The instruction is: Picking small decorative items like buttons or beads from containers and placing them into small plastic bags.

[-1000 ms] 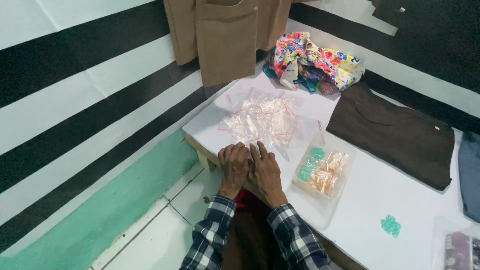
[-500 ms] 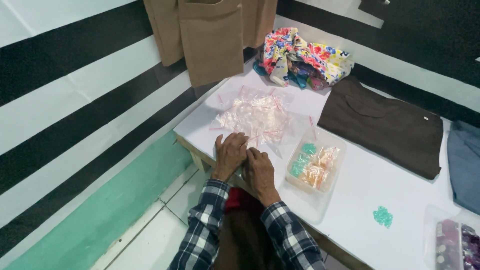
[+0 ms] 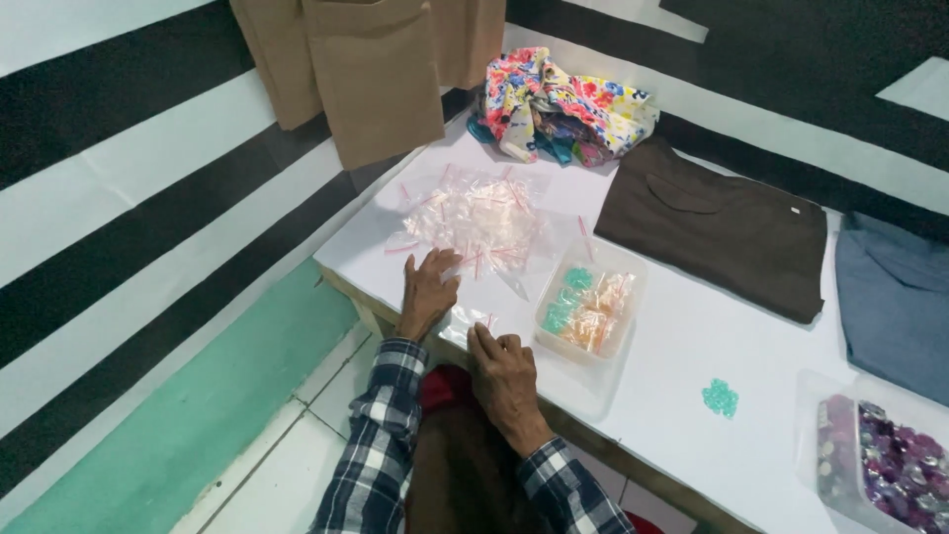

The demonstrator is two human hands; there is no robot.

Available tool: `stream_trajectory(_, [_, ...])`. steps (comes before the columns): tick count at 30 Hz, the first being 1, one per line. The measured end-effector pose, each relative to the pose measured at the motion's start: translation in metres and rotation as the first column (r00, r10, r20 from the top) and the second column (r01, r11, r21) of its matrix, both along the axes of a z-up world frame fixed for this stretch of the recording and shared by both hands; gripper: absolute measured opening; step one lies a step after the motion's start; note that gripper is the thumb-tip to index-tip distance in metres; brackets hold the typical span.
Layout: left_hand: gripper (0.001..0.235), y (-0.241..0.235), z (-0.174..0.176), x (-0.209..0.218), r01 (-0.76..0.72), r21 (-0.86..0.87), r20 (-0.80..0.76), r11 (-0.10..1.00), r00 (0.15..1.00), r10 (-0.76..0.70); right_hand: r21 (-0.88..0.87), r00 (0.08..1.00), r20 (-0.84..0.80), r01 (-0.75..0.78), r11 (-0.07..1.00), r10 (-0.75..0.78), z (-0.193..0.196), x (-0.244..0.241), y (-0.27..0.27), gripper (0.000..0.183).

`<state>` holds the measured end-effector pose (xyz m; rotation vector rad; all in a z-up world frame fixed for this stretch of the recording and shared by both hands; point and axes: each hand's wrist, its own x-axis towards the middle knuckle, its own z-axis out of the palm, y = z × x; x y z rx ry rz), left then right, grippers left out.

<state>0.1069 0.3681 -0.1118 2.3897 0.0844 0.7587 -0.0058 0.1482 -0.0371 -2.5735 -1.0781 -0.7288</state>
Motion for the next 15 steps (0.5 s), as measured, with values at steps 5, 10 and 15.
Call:
stream_trajectory(5, [0.022, -0.021, 0.038, -0.030, -0.027, -0.107, 0.024, 0.994, 0.999, 0.029, 0.109, 0.990, 0.137, 0.020, 0.994, -0.035, -0.024, -0.007, -0.020, 0.023])
stream_trajectory(10, [0.030, -0.057, 0.097, -0.080, 0.073, -0.150, 0.196, 0.986, 0.980, -0.042, 0.263, 0.994, -0.023, -0.095, 0.960, 0.105, 0.004, -0.034, -0.054, 0.040])
stream_trajectory(15, [0.049, -0.124, 0.122, -0.151, 0.255, -0.436, 0.477, 0.863, 0.879, -0.019, 0.824, 0.952, -0.270, 0.150, 0.547, 0.146, 0.047, -0.075, -0.097, 0.012])
